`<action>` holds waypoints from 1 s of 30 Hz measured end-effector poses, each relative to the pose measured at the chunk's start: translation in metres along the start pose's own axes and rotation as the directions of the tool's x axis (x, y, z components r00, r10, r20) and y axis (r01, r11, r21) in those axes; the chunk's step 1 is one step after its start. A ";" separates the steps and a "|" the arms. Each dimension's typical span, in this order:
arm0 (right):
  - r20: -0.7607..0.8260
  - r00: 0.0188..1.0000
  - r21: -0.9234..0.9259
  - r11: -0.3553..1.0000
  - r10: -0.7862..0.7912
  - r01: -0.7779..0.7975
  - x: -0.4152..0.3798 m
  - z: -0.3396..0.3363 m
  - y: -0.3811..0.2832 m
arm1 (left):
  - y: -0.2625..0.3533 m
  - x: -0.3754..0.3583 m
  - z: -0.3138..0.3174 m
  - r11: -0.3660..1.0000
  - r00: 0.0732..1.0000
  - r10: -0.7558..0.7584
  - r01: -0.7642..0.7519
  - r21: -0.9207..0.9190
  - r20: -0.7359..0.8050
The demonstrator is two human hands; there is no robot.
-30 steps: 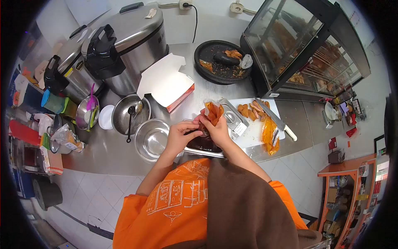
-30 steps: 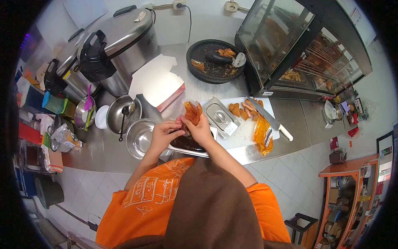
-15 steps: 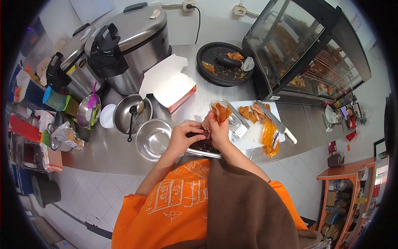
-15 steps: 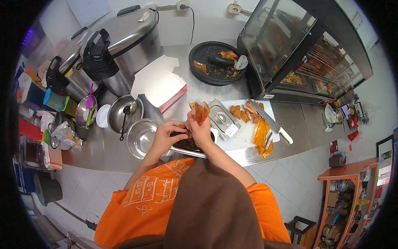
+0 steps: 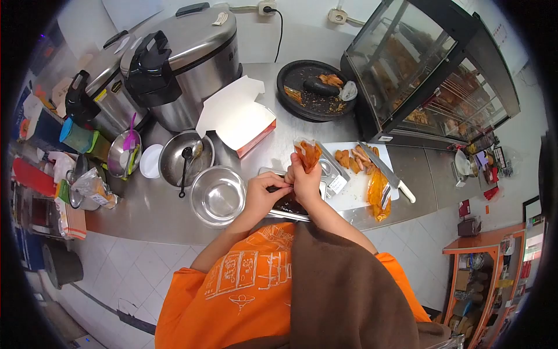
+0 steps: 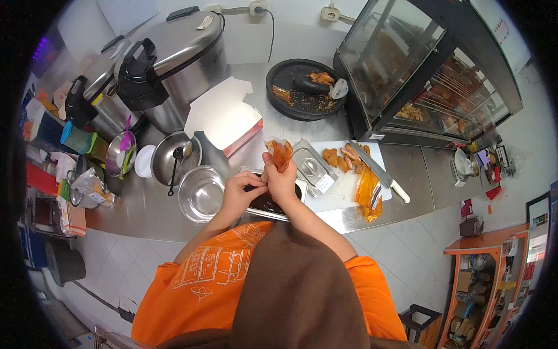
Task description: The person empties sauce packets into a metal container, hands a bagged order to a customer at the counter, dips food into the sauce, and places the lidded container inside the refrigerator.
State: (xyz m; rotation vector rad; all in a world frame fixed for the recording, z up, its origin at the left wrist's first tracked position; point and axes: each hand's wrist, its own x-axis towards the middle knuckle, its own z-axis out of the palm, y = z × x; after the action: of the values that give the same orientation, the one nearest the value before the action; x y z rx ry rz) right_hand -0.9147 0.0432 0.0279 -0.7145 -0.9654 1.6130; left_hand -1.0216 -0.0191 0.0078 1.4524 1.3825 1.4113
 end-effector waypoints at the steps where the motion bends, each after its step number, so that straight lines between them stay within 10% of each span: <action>1: -0.002 1.000 0.014 1.000 -0.002 0.002 0.000 0.001 0.000 | 0.001 0.000 0.000 1.000 1.000 -0.007 0.007 0.001 0.002; 11: 0.049 0.999 0.166 0.986 0.009 -0.017 -0.001 -0.001 -0.007 | 0.006 0.003 -0.011 0.995 0.990 0.005 0.008 -0.096 0.138; 14: 0.022 0.987 -0.119 0.980 -0.159 0.161 0.001 0.002 -0.004 | -0.004 0.001 -0.006 0.990 0.996 -0.036 0.046 -0.137 0.076; 17: -0.015 0.997 -0.346 0.935 0.076 -0.076 0.000 -0.009 -0.007 | -0.012 0.000 -0.002 0.988 0.999 -0.031 0.036 -0.149 0.036; 30: -0.104 0.981 0.091 0.984 0.164 -0.155 -0.005 0.004 -0.008 | 0.012 -0.003 0.002 0.998 0.997 0.065 -0.065 -0.012 -0.030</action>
State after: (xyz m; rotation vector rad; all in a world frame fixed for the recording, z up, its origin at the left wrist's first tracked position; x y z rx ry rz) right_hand -0.9127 0.0381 0.0369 -0.8323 -0.7725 1.7229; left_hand -1.0166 -0.0240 0.0176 1.4856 1.3529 1.4853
